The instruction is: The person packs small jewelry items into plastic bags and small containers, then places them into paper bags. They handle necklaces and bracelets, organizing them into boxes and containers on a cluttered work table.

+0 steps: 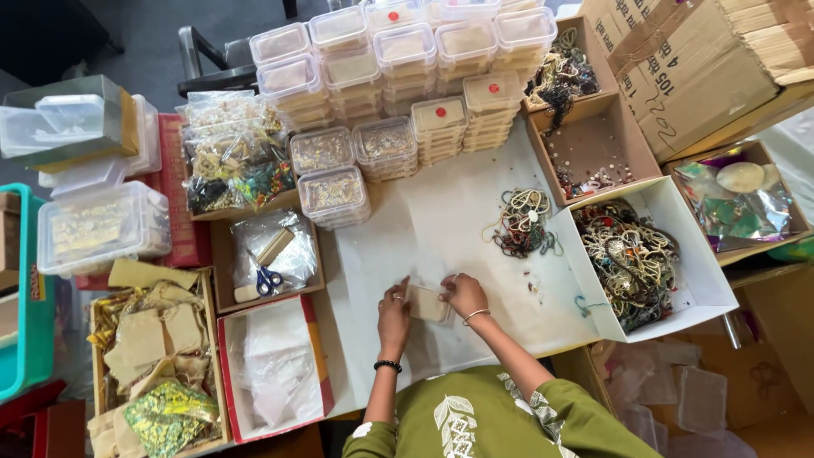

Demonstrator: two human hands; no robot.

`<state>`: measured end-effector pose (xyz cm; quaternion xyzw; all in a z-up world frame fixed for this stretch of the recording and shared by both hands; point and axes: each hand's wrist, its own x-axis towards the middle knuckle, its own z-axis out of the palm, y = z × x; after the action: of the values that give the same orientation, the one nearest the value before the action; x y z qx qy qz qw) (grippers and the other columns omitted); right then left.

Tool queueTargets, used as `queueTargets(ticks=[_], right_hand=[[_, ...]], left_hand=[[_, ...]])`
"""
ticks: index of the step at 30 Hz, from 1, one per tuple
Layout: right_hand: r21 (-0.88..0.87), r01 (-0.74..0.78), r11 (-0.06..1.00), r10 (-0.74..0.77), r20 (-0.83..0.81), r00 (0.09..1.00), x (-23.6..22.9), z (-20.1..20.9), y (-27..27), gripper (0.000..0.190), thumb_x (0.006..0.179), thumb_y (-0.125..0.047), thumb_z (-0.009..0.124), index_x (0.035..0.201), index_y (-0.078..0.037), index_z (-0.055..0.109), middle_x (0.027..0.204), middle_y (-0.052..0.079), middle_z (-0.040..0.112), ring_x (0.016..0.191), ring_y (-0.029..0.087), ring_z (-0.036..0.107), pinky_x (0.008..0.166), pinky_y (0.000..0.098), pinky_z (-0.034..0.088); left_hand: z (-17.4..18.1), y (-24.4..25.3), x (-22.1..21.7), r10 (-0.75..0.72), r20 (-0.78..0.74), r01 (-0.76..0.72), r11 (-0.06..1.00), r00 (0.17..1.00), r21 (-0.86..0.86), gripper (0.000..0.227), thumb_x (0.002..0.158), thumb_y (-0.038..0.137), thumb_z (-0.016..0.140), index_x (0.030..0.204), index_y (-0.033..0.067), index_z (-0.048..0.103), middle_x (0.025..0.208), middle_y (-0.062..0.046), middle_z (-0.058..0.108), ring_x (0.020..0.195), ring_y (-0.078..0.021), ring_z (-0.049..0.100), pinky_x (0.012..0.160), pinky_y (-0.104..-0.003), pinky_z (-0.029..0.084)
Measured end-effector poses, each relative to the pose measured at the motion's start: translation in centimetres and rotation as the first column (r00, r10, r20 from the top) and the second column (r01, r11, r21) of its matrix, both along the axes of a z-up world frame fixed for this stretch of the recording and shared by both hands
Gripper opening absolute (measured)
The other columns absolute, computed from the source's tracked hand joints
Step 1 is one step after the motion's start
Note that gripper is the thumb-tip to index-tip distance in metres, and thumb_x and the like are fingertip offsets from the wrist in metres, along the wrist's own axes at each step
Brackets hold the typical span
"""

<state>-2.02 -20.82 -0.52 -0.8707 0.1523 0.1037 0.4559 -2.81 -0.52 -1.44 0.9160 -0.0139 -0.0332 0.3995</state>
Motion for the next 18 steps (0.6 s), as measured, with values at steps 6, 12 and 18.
queueTargets(ticks=[6, 12, 18], right_hand=[[-0.211, -0.044, 0.976, 0.02, -0.115, 0.993, 1.0, 0.5, 0.7, 0.016, 0.072, -0.025, 0.085, 0.087, -0.017, 0.083, 0.09, 0.004, 0.078, 0.086, 0.026, 0.074, 0.076, 0.0393, 0.058], [-0.208, -0.182, 0.961, 0.13, -0.24, 0.962, 2.1, 0.4, -0.2, 0.018, 0.073, -0.026, 0.084, 0.091, -0.022, 0.084, 0.092, 0.003, 0.079, 0.087, 0.025, 0.075, 0.078, 0.0386, 0.059], [-0.216, -0.186, 0.959, 0.141, -0.208, 0.968, 1.4, -0.6, 0.2, 0.018, 0.077, -0.027, 0.081, 0.094, -0.023, 0.083, 0.095, 0.003, 0.079, 0.09, 0.025, 0.074, 0.08, 0.0392, 0.058]], left_hand=[[0.0, 0.5, 4.0, -0.134, -0.243, 0.188, 0.958, 0.961, 0.218, 0.06, 0.084, 0.009, 0.072, 0.139, 0.0303, 0.062, 0.126, -0.005, 0.06, 0.108, -0.0351, 0.064, 0.09, -0.045, 0.055], [3.6, -1.0, 4.9, -0.267, -0.177, 0.31, 0.903, 0.947, 0.297, 0.069, 0.068, 0.006, 0.072, 0.135, 0.0203, 0.06, 0.132, -0.01, 0.053, 0.087, -0.0395, 0.068, 0.073, -0.049, 0.057], [-2.8, -2.5, 5.7, -0.206, -0.196, 0.281, 0.795, 0.959, 0.537, 0.026, 0.09, 0.014, 0.057, 0.107, 0.0226, 0.076, 0.133, -0.01, 0.056, 0.095, -0.0349, 0.071, 0.073, -0.047, 0.059]])
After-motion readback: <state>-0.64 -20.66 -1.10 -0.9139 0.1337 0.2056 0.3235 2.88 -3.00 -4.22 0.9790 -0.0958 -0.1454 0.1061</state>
